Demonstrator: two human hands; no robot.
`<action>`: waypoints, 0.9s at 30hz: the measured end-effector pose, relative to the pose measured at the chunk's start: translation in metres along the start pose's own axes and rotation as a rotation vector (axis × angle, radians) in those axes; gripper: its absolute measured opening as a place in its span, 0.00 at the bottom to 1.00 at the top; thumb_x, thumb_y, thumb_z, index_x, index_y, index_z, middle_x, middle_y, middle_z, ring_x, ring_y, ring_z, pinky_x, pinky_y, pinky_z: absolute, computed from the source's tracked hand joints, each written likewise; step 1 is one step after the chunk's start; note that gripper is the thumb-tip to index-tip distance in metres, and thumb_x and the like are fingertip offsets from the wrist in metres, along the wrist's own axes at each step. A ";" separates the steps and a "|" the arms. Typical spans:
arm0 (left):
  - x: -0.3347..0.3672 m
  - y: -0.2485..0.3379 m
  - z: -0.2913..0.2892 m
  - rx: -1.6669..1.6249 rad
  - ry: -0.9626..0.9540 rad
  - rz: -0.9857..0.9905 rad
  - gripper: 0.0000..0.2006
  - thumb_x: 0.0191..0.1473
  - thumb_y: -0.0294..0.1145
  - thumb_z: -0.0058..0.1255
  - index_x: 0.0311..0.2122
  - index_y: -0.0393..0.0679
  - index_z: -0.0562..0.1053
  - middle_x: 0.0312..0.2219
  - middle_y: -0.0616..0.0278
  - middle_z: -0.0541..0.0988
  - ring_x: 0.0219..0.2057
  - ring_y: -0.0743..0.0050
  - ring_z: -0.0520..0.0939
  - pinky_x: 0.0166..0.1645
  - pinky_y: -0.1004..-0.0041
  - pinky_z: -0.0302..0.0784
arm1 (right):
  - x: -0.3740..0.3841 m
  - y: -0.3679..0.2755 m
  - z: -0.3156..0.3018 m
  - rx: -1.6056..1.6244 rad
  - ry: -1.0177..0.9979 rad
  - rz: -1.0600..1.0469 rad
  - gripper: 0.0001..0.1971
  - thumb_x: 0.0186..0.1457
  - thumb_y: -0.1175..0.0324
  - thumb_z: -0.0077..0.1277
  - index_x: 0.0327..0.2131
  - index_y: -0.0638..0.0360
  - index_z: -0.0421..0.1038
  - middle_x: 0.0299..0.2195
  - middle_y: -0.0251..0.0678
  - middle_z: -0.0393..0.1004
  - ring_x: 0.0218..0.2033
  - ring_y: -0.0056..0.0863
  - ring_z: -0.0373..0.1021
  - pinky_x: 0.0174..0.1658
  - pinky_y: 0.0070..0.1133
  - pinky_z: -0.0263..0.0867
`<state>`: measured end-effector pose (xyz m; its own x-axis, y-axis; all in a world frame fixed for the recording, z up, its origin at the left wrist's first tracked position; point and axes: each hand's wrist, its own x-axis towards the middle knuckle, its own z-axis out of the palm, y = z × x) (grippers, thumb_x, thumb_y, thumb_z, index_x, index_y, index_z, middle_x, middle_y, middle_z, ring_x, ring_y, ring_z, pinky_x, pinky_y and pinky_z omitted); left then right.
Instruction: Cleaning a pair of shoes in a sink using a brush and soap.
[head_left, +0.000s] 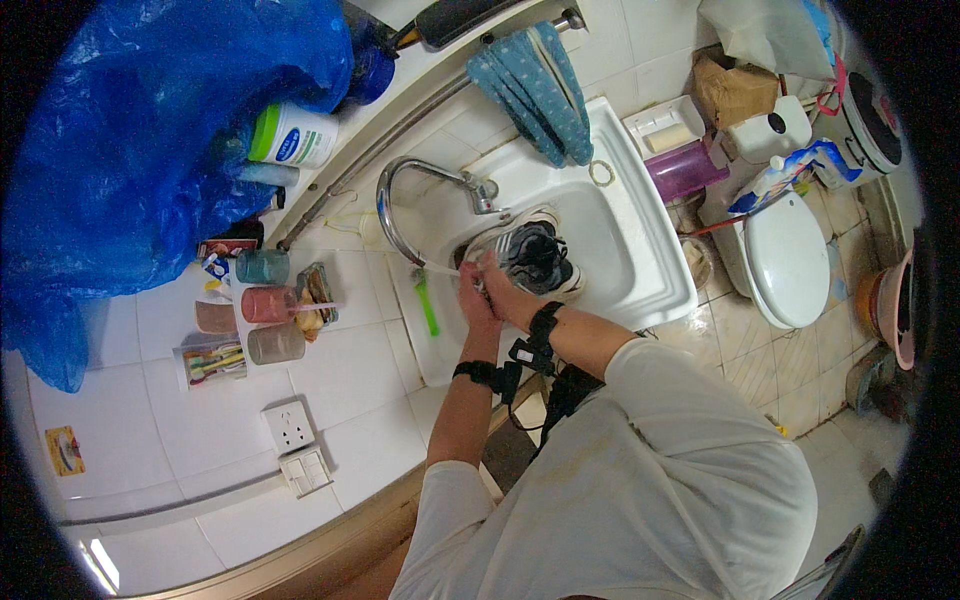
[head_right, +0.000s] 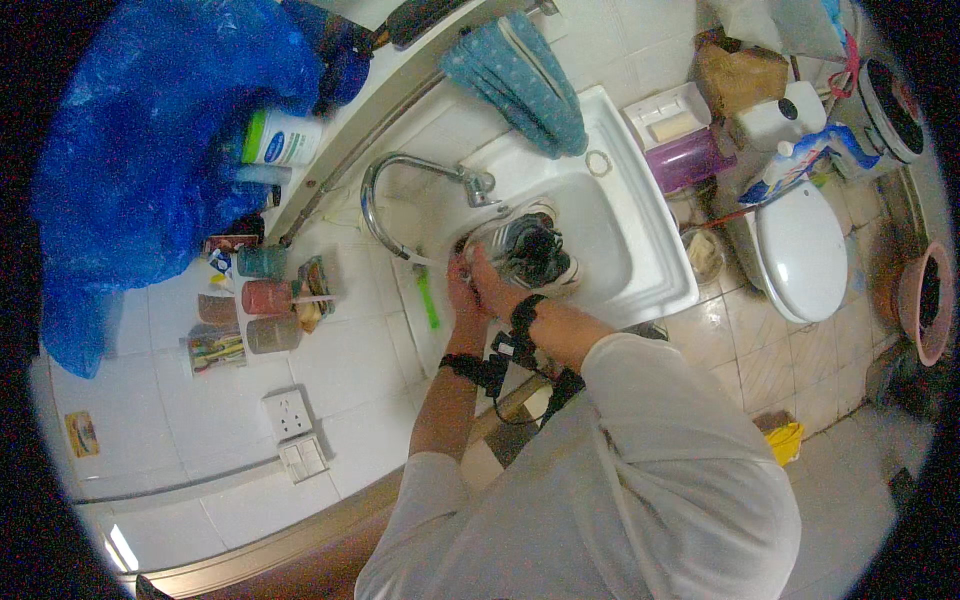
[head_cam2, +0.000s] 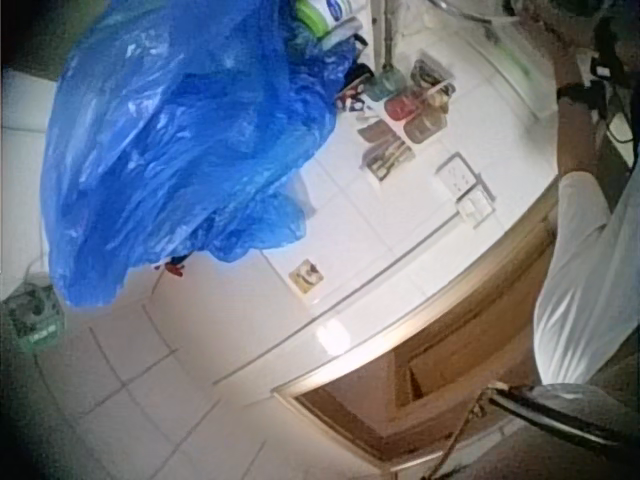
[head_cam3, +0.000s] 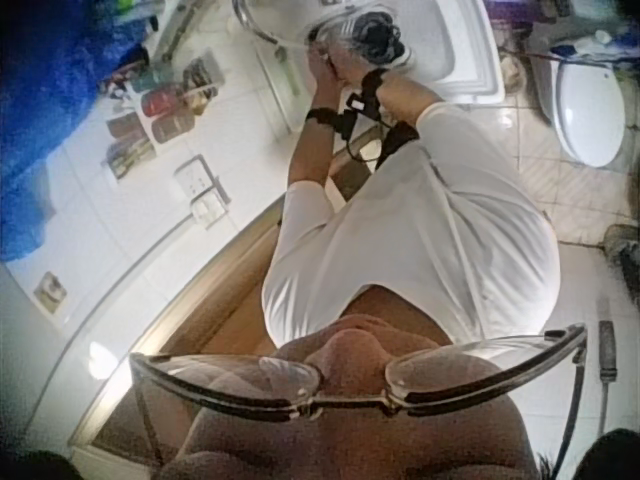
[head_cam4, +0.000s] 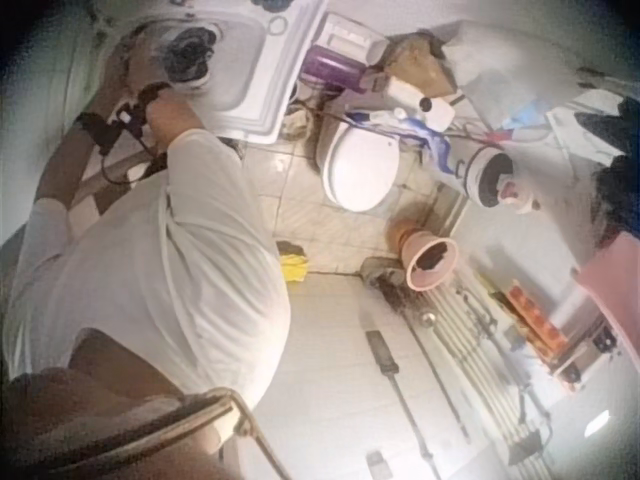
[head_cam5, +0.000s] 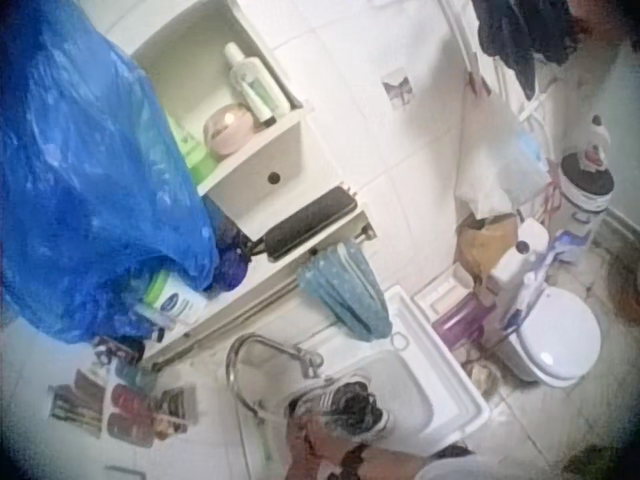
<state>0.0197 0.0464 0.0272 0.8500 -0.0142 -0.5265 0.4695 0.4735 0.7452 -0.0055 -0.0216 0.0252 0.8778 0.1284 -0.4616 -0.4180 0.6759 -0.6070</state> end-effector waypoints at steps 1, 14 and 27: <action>0.000 0.001 -0.002 0.106 -0.030 0.053 0.17 0.55 0.44 0.38 0.37 0.39 0.67 0.30 0.60 0.71 0.33 0.65 0.74 0.35 0.69 0.72 | -0.005 -0.001 -0.001 -0.053 -0.002 -0.026 0.19 0.59 0.55 0.31 0.37 0.61 0.66 0.36 0.40 0.67 0.35 0.34 0.64 0.39 0.32 0.60; 0.058 -0.006 -0.040 0.547 -0.036 0.305 0.10 0.56 0.35 0.37 0.35 0.41 0.67 0.29 0.62 0.71 0.29 0.71 0.72 0.33 0.70 0.70 | -0.039 -0.033 0.013 0.164 -0.265 0.096 0.23 0.60 0.52 0.26 0.48 0.58 0.60 0.43 0.44 0.65 0.41 0.36 0.64 0.46 0.32 0.59; 0.004 0.005 -0.002 0.347 -0.199 -0.092 0.22 0.56 0.46 0.36 0.53 0.48 0.61 0.45 0.61 0.67 0.44 0.70 0.69 0.47 0.73 0.65 | 0.001 -0.011 0.001 0.032 -0.116 0.005 0.23 0.60 0.50 0.26 0.45 0.58 0.62 0.37 0.42 0.68 0.35 0.34 0.65 0.44 0.33 0.60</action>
<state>0.0252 0.0504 0.0277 0.8144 -0.2290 -0.5332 0.5694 0.1377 0.8105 0.0004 -0.0282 0.0324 0.8975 0.2137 -0.3858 -0.4167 0.6974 -0.5831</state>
